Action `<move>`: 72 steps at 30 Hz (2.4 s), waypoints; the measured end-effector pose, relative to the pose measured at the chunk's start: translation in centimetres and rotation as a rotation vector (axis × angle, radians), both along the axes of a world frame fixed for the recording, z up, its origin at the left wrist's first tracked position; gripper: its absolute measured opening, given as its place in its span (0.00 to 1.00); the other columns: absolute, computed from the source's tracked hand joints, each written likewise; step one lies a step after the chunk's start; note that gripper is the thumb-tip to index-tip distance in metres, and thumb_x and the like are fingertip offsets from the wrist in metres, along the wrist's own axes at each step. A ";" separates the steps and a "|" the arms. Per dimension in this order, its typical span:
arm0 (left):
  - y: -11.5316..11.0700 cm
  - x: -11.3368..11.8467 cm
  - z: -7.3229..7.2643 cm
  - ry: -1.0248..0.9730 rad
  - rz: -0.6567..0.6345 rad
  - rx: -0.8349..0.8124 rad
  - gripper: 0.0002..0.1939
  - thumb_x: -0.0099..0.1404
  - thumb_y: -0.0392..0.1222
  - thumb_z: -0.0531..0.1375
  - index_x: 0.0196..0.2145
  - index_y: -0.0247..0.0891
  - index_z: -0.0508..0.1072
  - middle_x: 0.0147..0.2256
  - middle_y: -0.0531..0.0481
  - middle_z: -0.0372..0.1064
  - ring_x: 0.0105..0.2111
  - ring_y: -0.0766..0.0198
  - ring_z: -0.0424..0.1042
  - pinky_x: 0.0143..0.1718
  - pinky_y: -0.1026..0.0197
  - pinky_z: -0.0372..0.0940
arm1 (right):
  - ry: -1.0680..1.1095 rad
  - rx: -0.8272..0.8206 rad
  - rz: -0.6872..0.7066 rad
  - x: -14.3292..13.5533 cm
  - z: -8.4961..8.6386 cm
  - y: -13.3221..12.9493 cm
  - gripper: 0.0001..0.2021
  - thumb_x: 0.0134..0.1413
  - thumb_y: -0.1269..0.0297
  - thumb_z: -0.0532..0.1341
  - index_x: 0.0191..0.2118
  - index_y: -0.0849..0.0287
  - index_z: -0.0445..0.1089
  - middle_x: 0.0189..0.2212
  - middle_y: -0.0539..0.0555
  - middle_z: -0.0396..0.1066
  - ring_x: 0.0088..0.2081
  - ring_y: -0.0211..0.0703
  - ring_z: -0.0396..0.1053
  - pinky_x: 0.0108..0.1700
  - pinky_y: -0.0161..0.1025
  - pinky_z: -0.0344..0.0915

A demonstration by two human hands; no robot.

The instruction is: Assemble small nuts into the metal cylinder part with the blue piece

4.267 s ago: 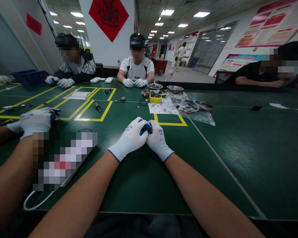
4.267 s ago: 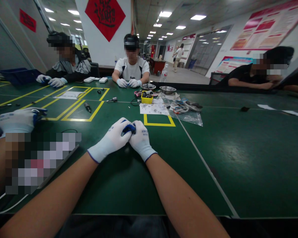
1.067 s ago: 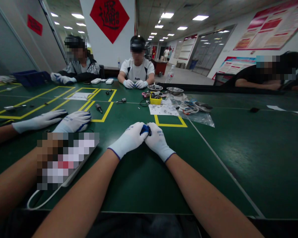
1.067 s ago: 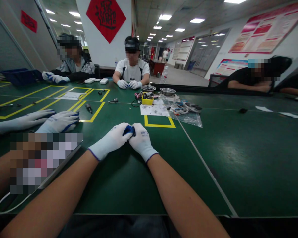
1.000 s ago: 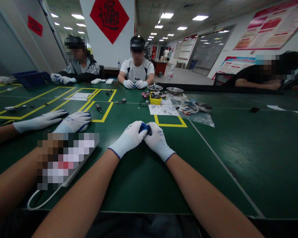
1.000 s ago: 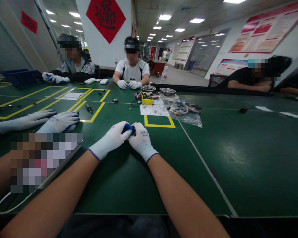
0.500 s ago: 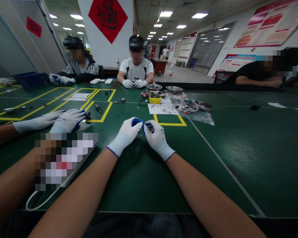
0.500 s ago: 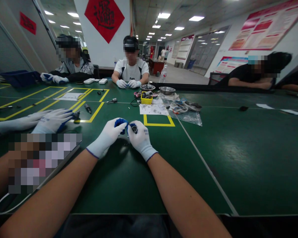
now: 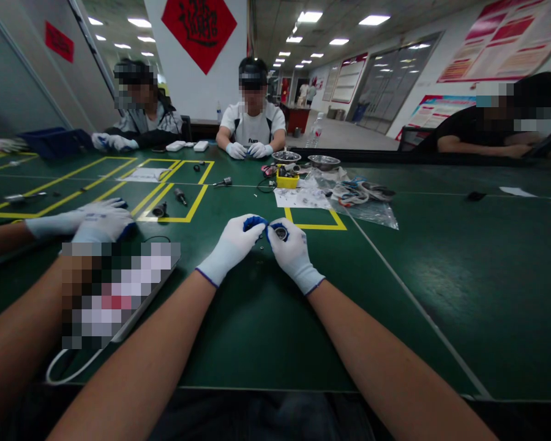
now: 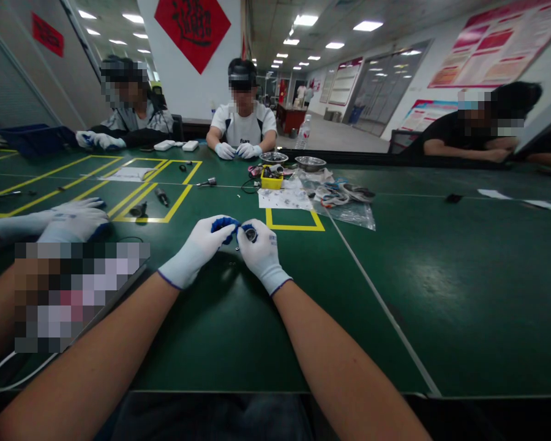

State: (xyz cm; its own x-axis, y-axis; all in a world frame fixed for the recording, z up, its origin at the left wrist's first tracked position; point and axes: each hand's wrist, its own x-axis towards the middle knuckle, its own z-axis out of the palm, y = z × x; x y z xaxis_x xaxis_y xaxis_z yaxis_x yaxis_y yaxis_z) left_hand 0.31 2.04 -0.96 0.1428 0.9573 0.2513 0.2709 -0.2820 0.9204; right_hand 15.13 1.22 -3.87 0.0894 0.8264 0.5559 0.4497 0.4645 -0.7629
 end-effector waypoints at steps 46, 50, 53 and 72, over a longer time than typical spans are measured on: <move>-1.5 0.0 1.3 0.081 -0.012 0.131 0.07 0.58 0.44 0.69 0.32 0.37 0.81 0.36 0.50 0.75 0.39 0.58 0.76 0.44 0.56 0.70 | -0.082 -0.003 0.133 0.5 0.3 0.1 0.09 0.51 0.65 0.59 0.40 0.55 0.67 0.37 0.54 0.74 0.39 0.48 0.72 0.45 0.44 0.70; -1.7 0.2 1.3 0.146 0.026 0.139 0.07 0.59 0.43 0.68 0.30 0.37 0.80 0.35 0.51 0.74 0.37 0.60 0.75 0.41 0.58 0.69 | -0.103 -0.001 0.132 0.3 0.2 -0.1 0.07 0.51 0.64 0.58 0.37 0.54 0.65 0.32 0.52 0.72 0.35 0.46 0.70 0.40 0.42 0.68; -1.8 0.2 1.4 0.185 0.020 0.147 0.08 0.59 0.44 0.68 0.27 0.37 0.78 0.33 0.52 0.72 0.35 0.61 0.74 0.40 0.58 0.67 | -0.121 0.027 0.126 0.3 0.2 0.0 0.05 0.50 0.63 0.58 0.35 0.54 0.63 0.29 0.51 0.69 0.32 0.45 0.68 0.37 0.41 0.66; -2.1 0.3 1.6 0.486 -0.029 0.310 0.10 0.66 0.39 0.64 0.28 0.38 0.81 0.31 0.50 0.72 0.32 0.61 0.71 0.36 0.58 0.64 | -0.239 0.079 0.084 -0.1 -1.1 0.5 0.07 0.50 0.68 0.59 0.36 0.54 0.62 0.36 0.55 0.67 0.36 0.48 0.67 0.40 0.44 0.68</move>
State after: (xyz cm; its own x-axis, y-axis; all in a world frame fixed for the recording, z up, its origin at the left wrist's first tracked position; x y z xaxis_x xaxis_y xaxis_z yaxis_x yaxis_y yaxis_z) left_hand 0.61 -0.05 0.61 0.3372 0.8436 0.4180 0.6301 -0.5321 0.5656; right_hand 15.06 1.67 -5.00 -0.1187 0.7786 0.6162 0.5702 0.5615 -0.5996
